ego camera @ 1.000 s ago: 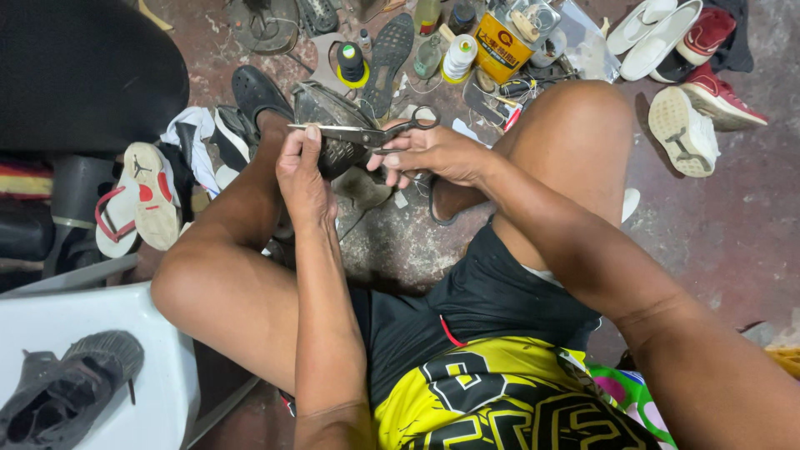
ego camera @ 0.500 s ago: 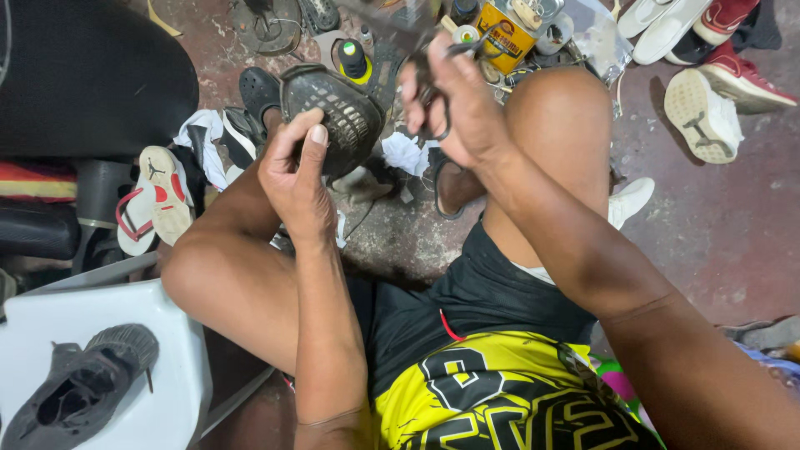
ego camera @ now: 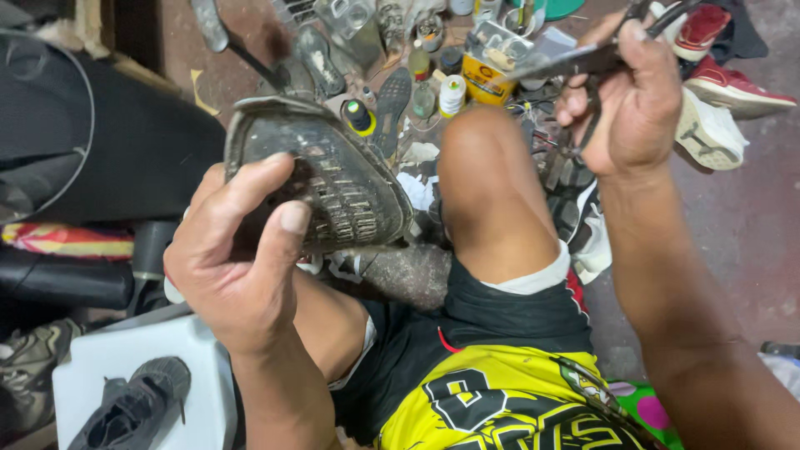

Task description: The person trims and cleans a shoe sole using a knife and scissors, while occasionally wiping the components with a cloth and liquid from a bottle.

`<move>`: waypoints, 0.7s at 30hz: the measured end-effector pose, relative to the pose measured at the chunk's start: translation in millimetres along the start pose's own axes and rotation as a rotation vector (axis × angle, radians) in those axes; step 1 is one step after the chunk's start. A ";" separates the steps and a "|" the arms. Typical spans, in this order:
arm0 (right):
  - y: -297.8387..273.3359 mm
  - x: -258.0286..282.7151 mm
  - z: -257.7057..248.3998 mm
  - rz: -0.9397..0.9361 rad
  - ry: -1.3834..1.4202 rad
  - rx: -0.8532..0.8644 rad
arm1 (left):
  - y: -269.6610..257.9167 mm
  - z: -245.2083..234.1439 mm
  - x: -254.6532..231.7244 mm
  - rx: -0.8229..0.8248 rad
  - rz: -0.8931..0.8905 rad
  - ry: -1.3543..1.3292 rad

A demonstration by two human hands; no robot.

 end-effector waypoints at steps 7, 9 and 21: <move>-39.3 54.6 -1.7 -0.148 -0.869 0.188 | 15.3 66.3 92.0 0.228 -0.220 -0.017; -47.3 44.6 -10.0 0.031 -0.944 0.172 | 22.0 89.7 124.0 0.277 -0.215 0.046; -28.3 -31.4 25.5 0.050 -1.763 0.605 | 50.4 123.2 170.0 0.396 -0.070 0.222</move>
Point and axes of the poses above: each hand's wrist, its own y-axis towards the middle knuckle, its own z-axis out of the palm, x = y × z, the point moved 7 cm from there along y, towards the middle knuckle, and after that the axes turned 5 degrees about x, right-handed, at the moved point
